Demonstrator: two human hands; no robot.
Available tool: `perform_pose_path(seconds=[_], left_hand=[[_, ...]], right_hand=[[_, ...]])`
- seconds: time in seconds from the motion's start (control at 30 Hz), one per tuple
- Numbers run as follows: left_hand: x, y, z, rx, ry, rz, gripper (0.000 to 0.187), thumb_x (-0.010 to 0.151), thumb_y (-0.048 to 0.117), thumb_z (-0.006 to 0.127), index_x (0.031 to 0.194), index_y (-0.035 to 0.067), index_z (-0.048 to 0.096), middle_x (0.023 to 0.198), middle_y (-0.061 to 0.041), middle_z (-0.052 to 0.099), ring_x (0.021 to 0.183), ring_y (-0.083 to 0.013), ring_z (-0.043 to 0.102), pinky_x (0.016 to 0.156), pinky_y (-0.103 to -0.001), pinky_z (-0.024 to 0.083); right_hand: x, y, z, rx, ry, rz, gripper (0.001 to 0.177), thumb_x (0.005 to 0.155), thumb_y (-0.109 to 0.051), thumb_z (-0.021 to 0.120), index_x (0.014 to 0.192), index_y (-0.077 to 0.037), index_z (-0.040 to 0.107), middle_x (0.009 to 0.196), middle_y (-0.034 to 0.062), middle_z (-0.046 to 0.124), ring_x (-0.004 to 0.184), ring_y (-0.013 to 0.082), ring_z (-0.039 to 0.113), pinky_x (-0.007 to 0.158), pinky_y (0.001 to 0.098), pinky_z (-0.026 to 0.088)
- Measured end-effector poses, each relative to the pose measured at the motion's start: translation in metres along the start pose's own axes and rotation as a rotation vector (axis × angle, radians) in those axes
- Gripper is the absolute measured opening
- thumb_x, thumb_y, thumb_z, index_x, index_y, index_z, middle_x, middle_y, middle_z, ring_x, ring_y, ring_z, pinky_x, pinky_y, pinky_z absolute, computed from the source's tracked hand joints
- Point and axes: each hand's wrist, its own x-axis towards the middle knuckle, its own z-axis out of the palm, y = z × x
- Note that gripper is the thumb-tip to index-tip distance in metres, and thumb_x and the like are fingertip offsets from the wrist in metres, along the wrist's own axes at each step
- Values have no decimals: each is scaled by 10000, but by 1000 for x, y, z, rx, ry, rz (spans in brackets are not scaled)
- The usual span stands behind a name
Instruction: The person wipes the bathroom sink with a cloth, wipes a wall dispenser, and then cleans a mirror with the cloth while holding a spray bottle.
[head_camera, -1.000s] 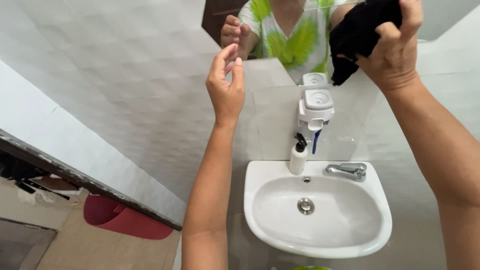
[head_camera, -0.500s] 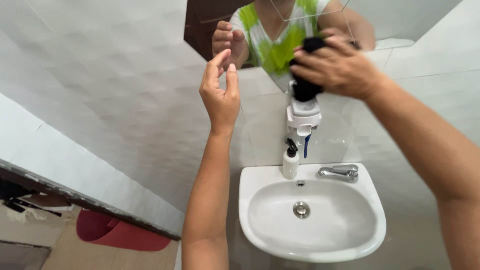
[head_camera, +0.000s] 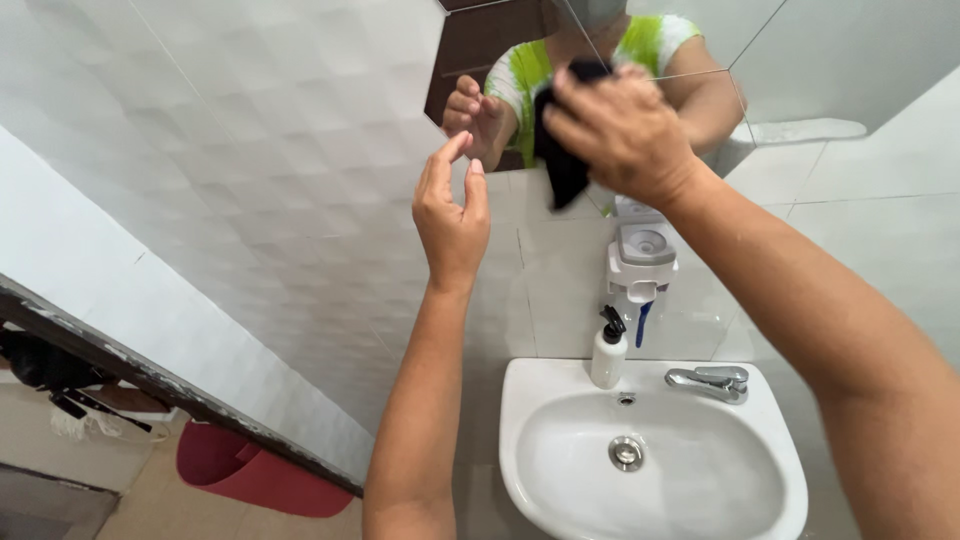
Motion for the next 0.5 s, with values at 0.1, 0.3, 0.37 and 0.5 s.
perform_pose_path(seconds=[0.1, 0.3, 0.37, 0.5], left_hand=[[-4, -3, -5, 3, -25, -15, 253, 983, 50, 631, 1233, 19, 661, 1163, -122, 726, 1111, -291, 695, 994, -391, 547], [-7, -14, -23, 0, -63, 43, 294, 969, 31, 625, 1261, 9, 647, 1227, -139, 698, 1150, -318, 674, 1030, -408, 525], [-3, -17, -28, 27, -56, 84, 306, 979, 39, 619, 1284, 16, 640, 1269, -135, 691, 1198, -319, 661, 1082, -417, 505], [13, -18, -25, 87, -58, 117, 310, 978, 55, 629, 1286, 22, 642, 1282, -124, 699, 1214, -304, 665, 1156, -454, 448]], right_hand=[[-2, 4, -23, 43, -182, -296, 561, 796, -238, 727, 1353, -182, 691, 1482, 94, 614, 1150, 237, 649, 1071, 457, 465], [-44, 30, -59, -97, -390, -348, 540, 826, -243, 789, 1355, -290, 687, 1473, -3, 626, 1146, 151, 677, 1141, 391, 480], [-47, 39, -66, -73, -292, -180, 467, 891, -346, 789, 1329, -214, 693, 1454, 100, 641, 1252, 270, 689, 1190, 452, 491], [-47, 60, -58, -116, -181, -11, 404, 845, -221, 818, 1229, -133, 730, 1333, 169, 707, 1162, 332, 727, 1061, 422, 538]])
